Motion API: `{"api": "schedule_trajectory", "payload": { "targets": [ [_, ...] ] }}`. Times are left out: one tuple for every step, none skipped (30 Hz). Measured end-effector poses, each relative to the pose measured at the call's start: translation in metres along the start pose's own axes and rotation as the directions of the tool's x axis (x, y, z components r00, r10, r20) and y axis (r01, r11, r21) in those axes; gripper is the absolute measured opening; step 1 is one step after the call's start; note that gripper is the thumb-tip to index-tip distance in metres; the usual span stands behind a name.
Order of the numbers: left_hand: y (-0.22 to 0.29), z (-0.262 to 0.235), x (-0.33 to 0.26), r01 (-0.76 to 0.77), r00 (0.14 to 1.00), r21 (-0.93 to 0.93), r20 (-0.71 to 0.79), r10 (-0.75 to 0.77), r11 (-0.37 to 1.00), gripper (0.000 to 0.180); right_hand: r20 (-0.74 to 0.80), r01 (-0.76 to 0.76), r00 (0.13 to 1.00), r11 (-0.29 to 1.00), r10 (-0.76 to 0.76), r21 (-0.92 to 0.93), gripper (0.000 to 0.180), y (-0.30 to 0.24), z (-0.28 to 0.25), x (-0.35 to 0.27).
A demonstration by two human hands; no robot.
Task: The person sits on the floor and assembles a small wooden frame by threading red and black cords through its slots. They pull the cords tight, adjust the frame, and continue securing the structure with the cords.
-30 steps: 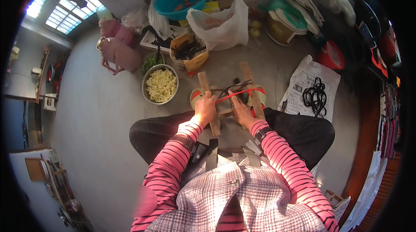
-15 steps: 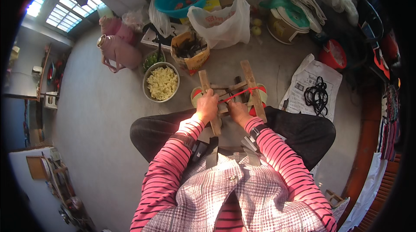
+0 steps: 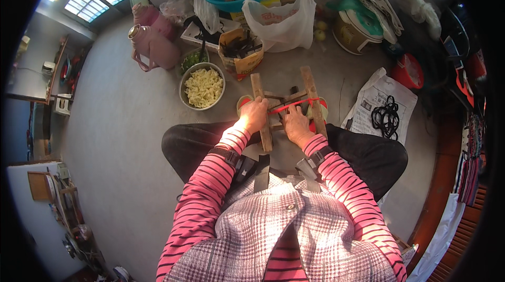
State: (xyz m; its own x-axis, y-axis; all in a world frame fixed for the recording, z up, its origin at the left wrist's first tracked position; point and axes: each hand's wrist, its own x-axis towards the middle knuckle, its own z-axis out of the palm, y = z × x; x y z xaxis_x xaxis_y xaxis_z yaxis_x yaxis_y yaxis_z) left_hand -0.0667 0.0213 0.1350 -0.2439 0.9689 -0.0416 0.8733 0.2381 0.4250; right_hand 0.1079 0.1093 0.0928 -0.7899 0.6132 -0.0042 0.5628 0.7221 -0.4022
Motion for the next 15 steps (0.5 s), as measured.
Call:
{"api": "schedule_trajectory", "payload": {
  "targets": [
    [0.0, 0.0, -0.001, 0.01, 1.0, 0.011, -0.003, -0.01, 1.0, 0.018, 0.031, 0.056, 0.998, 0.998, -0.055, -0.023, 0.018, 0.0, -0.007, -0.001],
    [0.0, 0.001, -0.001, 0.016, 1.0, -0.006, -0.001, -0.016, 1.0, 0.017, 0.064, 0.112, 0.992, 0.993, -0.109, -0.044, 0.019, -0.002, -0.013, -0.002],
    [-0.001, 0.002, -0.001, 0.024, 1.0, -0.018, -0.004, -0.024, 1.0, 0.017, 0.061, 0.14, 0.989, 0.985, -0.134, -0.105, 0.019, -0.007, -0.017, -0.002],
    [-0.001, 0.003, -0.002, 0.035, 0.999, -0.029, -0.006, -0.035, 0.999, 0.016, 0.06, 0.168, 0.985, 0.972, -0.16, -0.165, 0.018, -0.012, -0.021, -0.001],
    [-0.001, 0.004, -0.001, 0.02, 1.0, -0.021, -0.024, -0.02, 1.0, 0.015, 0.061, 0.194, 0.981, 0.955, -0.185, -0.224, 0.018, -0.017, -0.024, -0.001],
    [-0.002, 0.006, -0.001, 0.008, 0.999, -0.012, -0.04, -0.009, 1.0, 0.014, 0.082, 0.142, 0.988, 0.97, -0.128, -0.198, 0.019, -0.022, -0.026, 0.001],
    [-0.002, 0.007, -0.001, 0.003, 0.999, -0.004, -0.04, -0.003, 1.0, 0.013, 0.105, 0.089, 0.992, 0.981, -0.071, -0.172, 0.019, -0.028, -0.027, 0.002],
    [-0.002, 0.008, -0.001, 0.026, 0.998, -0.058, -0.053, -0.029, 0.998, 0.012, 0.129, 0.037, 0.991, 0.989, -0.018, -0.143, 0.02, -0.031, -0.028, 0.003],
    [-0.003, 0.008, -0.001, 0.056, 0.997, -0.113, -0.047, -0.061, 0.992, 0.012, 0.149, 0.055, 0.988, 0.986, -0.031, -0.16, 0.019, -0.033, -0.03, 0.002],
    [-0.004, 0.008, -0.001, 0.089, 0.994, -0.168, -0.042, -0.098, 0.982, 0.012, 0.168, 0.076, 0.985, 0.982, -0.047, -0.172, 0.019, -0.034, -0.032, 0.002],
    [-0.005, 0.009, -0.001, 0.078, 0.995, -0.178, -0.049, -0.088, 0.981, 0.011, 0.193, 0.088, 0.98, 0.978, -0.051, -0.191, 0.019, -0.036, -0.032, 0.001],
    [-0.005, 0.009, -0.001, 0.072, 0.995, -0.19, -0.056, -0.084, 0.979, 0.009, 0.227, 0.137, 0.969, 0.974, -0.095, -0.178, 0.019, -0.037, -0.032, 0.001],
    [-0.006, 0.009, -0.001, 0.065, 0.995, -0.202, -0.063, -0.079, 0.977, 0.008, 0.267, 0.177, 0.955, 0.969, -0.127, -0.171, 0.019, -0.039, -0.031, 0.0],
    [-0.006, 0.009, -0.001, 0.059, 0.995, -0.212, -0.071, -0.076, 0.975, 0.007, 0.309, 0.211, 0.938, 0.964, -0.154, -0.159, 0.019, -0.04, -0.03, 0.001],
    [-0.006, 0.009, -0.001, 0.054, 0.994, -0.223, -0.079, -0.073, 0.973, 0.007, 0.308, 0.222, 0.937, 0.962, -0.166, -0.159, 0.018, -0.041, -0.029, 0.0]
  ]
}}
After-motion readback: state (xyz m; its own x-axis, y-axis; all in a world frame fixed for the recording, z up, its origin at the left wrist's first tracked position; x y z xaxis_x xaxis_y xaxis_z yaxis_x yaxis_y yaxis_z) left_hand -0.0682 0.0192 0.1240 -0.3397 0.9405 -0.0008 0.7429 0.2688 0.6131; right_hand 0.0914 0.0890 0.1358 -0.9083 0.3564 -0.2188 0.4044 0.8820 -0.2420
